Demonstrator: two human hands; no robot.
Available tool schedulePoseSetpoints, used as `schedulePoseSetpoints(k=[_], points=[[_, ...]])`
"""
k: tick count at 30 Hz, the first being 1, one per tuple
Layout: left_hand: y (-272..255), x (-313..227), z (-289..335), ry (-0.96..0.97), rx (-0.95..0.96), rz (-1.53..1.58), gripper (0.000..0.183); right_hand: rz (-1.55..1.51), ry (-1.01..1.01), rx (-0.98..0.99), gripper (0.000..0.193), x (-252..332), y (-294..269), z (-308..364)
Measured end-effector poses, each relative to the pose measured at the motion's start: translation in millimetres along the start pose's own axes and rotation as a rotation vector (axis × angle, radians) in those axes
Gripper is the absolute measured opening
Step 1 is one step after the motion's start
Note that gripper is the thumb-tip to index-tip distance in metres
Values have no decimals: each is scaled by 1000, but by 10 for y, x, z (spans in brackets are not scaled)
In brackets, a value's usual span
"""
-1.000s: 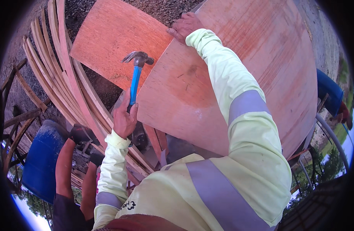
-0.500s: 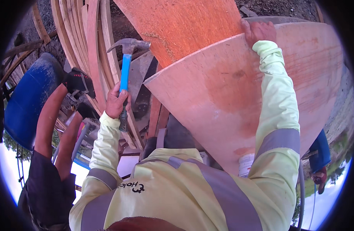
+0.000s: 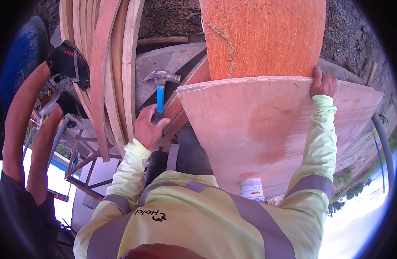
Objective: The person aligns and fits together pieces of plywood and wood boards, then hammers nails into the wood to secure them.
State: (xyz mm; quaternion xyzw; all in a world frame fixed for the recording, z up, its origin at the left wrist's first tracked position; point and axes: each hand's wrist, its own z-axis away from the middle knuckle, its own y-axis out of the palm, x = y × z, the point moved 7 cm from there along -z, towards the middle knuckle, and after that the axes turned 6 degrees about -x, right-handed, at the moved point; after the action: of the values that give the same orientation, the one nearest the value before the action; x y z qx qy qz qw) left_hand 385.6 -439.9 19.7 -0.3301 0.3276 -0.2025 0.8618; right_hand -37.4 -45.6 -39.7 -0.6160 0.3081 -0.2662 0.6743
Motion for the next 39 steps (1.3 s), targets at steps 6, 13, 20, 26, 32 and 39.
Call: schedulePoseSetpoints(k=[6,13,20,26,32,39], points=[[814,-214,-530,-348,316,1455,56,18,-204,-92,26,190,-68,-28],[754,-333,-647,-122,346,1050,38,151,-327,4,19,193,-73,11],[909,-263,-556,-159,334,1061,38,164,-389,-124,19,270,-98,-10],[639,-422,-672,-223,294,1119,27,86,-206,25,15,258,-187,-36],[376,-1009,-1012,311,350,234,36,-49,75,70,44,178,-68,-119],[579,-1225,-1025,474,356,-104,51,-68,182,144,41,205,-189,-171]])
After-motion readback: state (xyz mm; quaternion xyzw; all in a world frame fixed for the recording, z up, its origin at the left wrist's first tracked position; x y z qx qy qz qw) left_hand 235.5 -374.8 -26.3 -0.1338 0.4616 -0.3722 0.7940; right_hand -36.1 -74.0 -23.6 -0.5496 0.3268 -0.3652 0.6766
